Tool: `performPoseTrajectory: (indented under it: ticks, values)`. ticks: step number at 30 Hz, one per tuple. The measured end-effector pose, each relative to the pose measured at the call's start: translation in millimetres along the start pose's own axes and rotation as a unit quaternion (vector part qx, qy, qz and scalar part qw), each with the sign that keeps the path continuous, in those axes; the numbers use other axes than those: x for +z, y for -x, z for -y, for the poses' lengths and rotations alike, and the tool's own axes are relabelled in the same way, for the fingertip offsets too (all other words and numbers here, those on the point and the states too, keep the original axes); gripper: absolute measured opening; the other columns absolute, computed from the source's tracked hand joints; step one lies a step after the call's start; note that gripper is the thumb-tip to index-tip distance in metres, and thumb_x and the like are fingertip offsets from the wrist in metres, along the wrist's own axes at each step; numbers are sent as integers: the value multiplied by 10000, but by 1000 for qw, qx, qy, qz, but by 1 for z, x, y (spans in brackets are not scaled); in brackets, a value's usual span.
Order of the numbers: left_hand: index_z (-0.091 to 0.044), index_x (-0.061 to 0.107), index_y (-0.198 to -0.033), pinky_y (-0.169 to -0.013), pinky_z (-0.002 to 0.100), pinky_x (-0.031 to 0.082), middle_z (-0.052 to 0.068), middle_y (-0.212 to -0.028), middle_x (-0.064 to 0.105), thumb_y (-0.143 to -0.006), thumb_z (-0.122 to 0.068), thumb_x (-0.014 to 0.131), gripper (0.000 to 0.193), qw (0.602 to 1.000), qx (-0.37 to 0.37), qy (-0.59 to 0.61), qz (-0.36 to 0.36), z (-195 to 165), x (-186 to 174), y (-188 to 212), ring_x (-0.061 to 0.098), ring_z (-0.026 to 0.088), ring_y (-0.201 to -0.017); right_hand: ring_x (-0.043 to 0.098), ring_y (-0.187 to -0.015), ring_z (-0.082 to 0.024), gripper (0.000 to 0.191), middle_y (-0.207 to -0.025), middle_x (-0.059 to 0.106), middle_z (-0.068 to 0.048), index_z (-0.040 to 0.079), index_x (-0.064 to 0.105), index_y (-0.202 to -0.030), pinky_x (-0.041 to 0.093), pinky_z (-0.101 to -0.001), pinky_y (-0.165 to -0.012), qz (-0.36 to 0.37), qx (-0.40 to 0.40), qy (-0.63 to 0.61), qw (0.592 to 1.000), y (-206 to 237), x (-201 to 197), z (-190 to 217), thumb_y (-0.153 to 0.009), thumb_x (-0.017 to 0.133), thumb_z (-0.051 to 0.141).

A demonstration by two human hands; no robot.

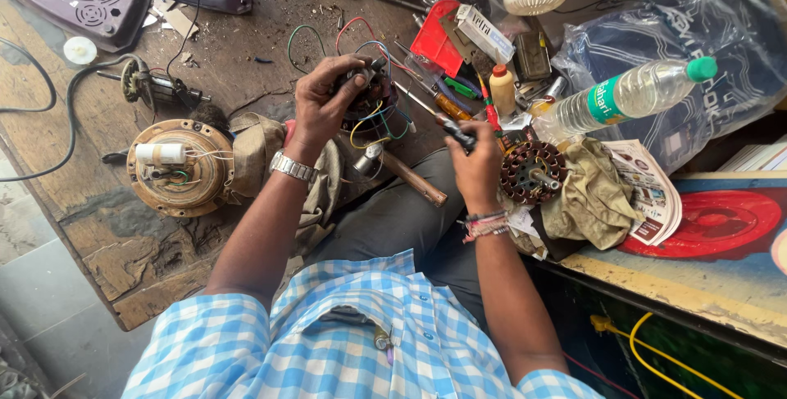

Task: The person repairs an electric motor by hand, using pliers and a screwdriver to adjust and connect wires. They manipulate the motor housing and internal components, occasionally using a hammer to tap parts into place.

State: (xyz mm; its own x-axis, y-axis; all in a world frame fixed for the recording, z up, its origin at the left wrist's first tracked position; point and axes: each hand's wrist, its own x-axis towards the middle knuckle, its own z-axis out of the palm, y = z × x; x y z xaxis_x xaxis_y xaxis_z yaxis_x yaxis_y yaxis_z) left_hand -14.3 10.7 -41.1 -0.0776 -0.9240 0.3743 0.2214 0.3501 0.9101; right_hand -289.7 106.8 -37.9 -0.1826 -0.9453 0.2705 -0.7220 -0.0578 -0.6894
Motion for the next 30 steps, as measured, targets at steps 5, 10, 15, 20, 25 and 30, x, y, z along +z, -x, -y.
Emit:
performPoseTrajectory:
  ticks: [5, 10, 15, 20, 25, 30]
  values:
    - [-50, 749, -1187, -1036, 350, 542, 65, -1203, 761, -997, -91, 758, 195, 994, -5, -111, 22, -16, -3, -9, 639, 199, -1170, 654, -1051, -355, 348, -1094, 673, -128, 73, 601, -1120, 520, -469, -902, 84, -14, 143, 986, -7, 31, -9, -846, 813, 106]
    - [-101, 686, -1286, -1173, 445, 398, 102, -1449, 624, -981, -86, 746, 311, 928, 153, -336, -50, -19, 2, 5, 506, 265, -1387, 579, -1172, -354, 395, -1235, 632, -132, 107, 639, -1159, 472, -485, -968, 129, -43, 235, 962, -13, 48, -3, -802, 808, 117]
    - [-167, 409, -1600, -1233, 434, 351, 123, -1563, 505, -982, -3, 637, 679, 943, 53, -211, -251, -6, -7, 61, 487, 261, -1439, 581, -1179, -373, 317, -1272, 629, -133, 111, 697, -1095, 474, -478, -983, 63, -90, 180, 978, -7, 42, -2, -797, 804, 115]
    - [-150, -56, -1662, -1141, 469, 487, 213, -1588, 438, -782, -72, 868, 1279, 969, -8, -243, -44, 10, -21, 56, 497, 324, -1453, 622, -1130, -347, 246, -1225, 690, -102, 93, 718, -1070, 500, -451, -969, 87, -58, 102, 989, -6, 40, -6, -829, 760, 66]
    - [-129, -169, -1631, -1085, 414, 572, 192, -1458, 568, -756, -228, 1018, 1478, 979, 5, -202, 3, 16, -4, 19, 644, 279, -1297, 662, -1137, -317, 181, -1165, 732, -91, 89, 726, -1035, 508, -421, -1009, 79, -34, 34, 996, -9, 36, -7, -857, 755, 72]
    - [-22, 122, -1635, -906, 659, 596, 231, -1164, 576, -618, -350, 939, 1345, 753, -319, 546, -185, 23, 3, -20, 699, 390, -1079, 652, -1164, -290, 251, -1211, 727, -101, 67, 716, -1078, 504, -397, -1018, 66, -9, -8, 998, -2, 26, 19, -834, 774, 46]
